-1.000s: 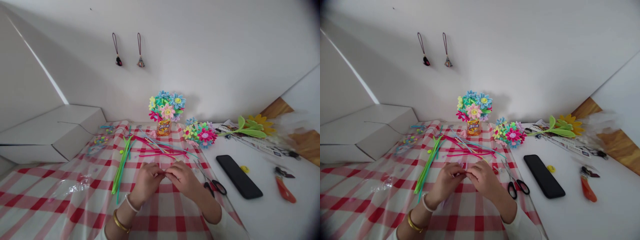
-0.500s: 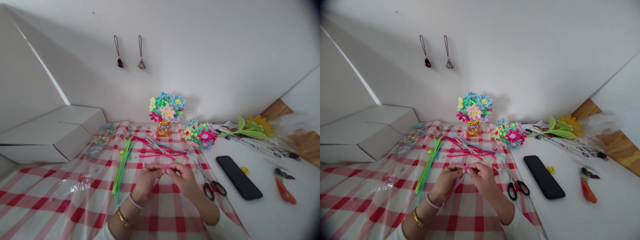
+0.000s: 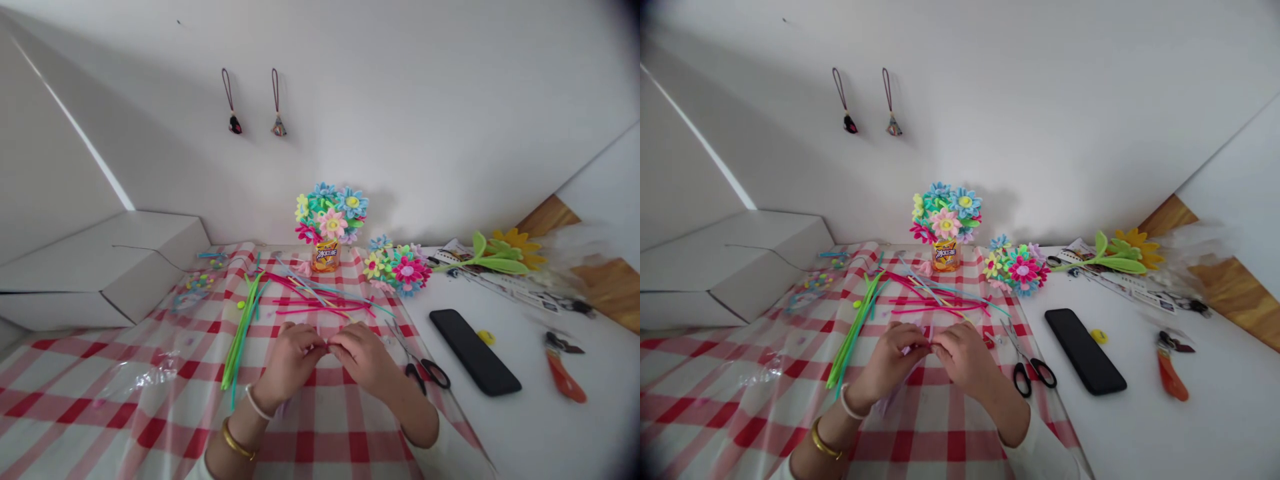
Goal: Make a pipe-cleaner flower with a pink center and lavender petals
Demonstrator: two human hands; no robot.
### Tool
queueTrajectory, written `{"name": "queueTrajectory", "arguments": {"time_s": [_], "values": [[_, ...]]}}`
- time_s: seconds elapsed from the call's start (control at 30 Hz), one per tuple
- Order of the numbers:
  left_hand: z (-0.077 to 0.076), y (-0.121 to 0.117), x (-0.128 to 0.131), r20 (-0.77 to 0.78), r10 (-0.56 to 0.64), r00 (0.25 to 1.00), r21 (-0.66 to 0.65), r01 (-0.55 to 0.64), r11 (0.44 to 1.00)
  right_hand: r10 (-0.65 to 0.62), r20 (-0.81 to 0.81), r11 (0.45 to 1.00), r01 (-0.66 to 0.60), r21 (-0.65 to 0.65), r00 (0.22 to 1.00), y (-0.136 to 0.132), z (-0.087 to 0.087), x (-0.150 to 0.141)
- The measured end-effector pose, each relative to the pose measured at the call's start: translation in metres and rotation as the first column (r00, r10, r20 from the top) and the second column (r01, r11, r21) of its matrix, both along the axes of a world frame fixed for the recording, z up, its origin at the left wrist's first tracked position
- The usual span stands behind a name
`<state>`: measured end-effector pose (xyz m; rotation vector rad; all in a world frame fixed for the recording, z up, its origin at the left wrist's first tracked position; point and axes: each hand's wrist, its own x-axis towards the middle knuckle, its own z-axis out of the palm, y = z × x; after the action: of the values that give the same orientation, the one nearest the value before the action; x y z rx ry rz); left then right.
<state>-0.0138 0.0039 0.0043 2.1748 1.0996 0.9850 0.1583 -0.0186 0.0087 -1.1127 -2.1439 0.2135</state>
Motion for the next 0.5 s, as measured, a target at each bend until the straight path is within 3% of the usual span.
{"name": "queueTrajectory", "arguments": {"time_s": [0.1, 0.2, 0.33, 0.4, 0.5], "values": [[-0.003, -0.002, 0.003, 0.233, 0.062, 0.97, -0.164, -0.023, 0.986, -0.019, -0.195, 0.997, 0.005, -0.075, 0.981, 0.0, 0.001, 0.001], [-0.008, -0.004, 0.006, 0.475, 0.133, 0.87, -0.302, 0.019, 0.953, -0.04, -0.306, 0.988, -0.009, -0.157, 0.951, -0.001, 0.001, -0.002], [-0.012, -0.004, 0.009, 0.627, 0.203, 0.752, -0.381, 0.069, 0.922, -0.06, -0.365, 0.987, 0.001, -0.158, 0.929, -0.004, 0.0, -0.008], [-0.012, -0.003, 0.009, 0.62, 0.197, 0.76, -0.404, 0.094, 0.91, -0.053, -0.329, 0.993, 0.014, -0.12, 0.943, -0.004, 0.0, -0.008], [-0.011, -0.002, 0.007, 0.451, 0.124, 0.884, -0.33, 0.036, 0.943, -0.035, -0.151, 0.998, 0.028, -0.049, 0.988, -0.003, 0.001, -0.005]]}}
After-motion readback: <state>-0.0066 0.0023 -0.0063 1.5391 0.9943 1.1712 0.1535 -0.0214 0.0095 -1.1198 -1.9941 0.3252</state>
